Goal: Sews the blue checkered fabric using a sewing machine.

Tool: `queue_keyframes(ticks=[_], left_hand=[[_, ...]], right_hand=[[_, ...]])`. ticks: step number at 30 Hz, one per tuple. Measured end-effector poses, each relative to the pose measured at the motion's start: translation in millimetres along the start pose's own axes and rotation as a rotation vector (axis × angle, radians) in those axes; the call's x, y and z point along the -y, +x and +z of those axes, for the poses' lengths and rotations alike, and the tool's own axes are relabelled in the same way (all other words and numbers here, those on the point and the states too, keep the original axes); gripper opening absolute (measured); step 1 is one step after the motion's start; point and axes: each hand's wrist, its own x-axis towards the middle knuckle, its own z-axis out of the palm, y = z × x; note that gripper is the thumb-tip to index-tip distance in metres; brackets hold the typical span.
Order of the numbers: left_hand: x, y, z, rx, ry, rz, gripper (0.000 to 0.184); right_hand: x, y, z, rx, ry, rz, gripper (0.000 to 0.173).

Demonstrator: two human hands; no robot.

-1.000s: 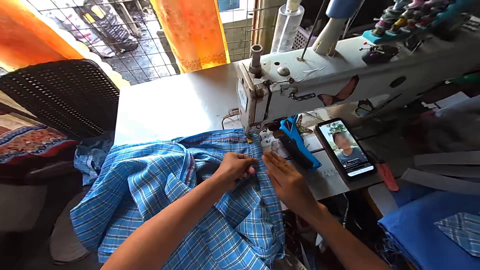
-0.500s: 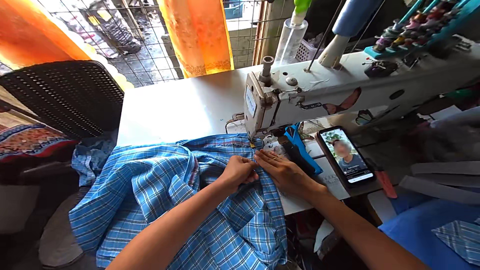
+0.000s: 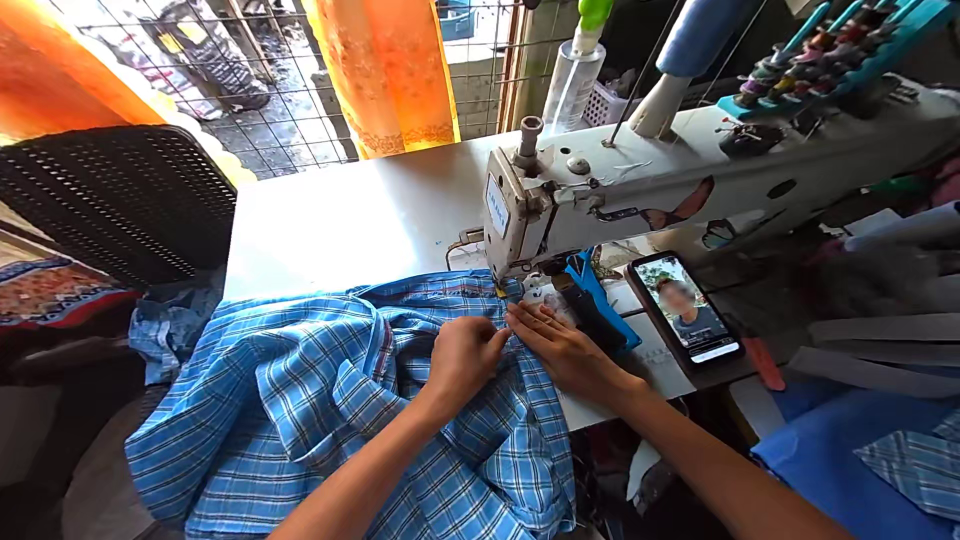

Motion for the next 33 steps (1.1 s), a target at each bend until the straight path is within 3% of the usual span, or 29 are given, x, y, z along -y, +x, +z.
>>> queue_keyframes(ticks=[2, 5, 15, 20, 26, 33], left_hand=[[-2, 0, 4, 0.054, -0.251, -0.108, 0.026], [-3, 9, 9, 0.045, -0.366, -0.202, 0.022], [-8, 15, 9, 0.072, -0.442, -0.280, 0.015], [-6, 15, 5, 0.109, -0.474, -0.262, 0.015], [-6, 17, 5, 0.127, -0.486, -0.252, 0.017], [-3, 21, 5, 0.158, -0.443, -0.260, 0.020]], right_hand=[[1, 0, -1, 0.002, 0.008, 0.026, 0.043], [2, 0, -1, 0.005, 0.003, 0.037, 0.045], [1, -4, 4, -0.135, 0.011, 0.063, 0.043], [2, -8, 3, -0.065, -0.024, -0.004, 0.051], [0, -10, -5, 0.032, -0.031, -0.052, 0.077], [-7, -7, -8, 0.045, -0.018, -0.088, 0.076]])
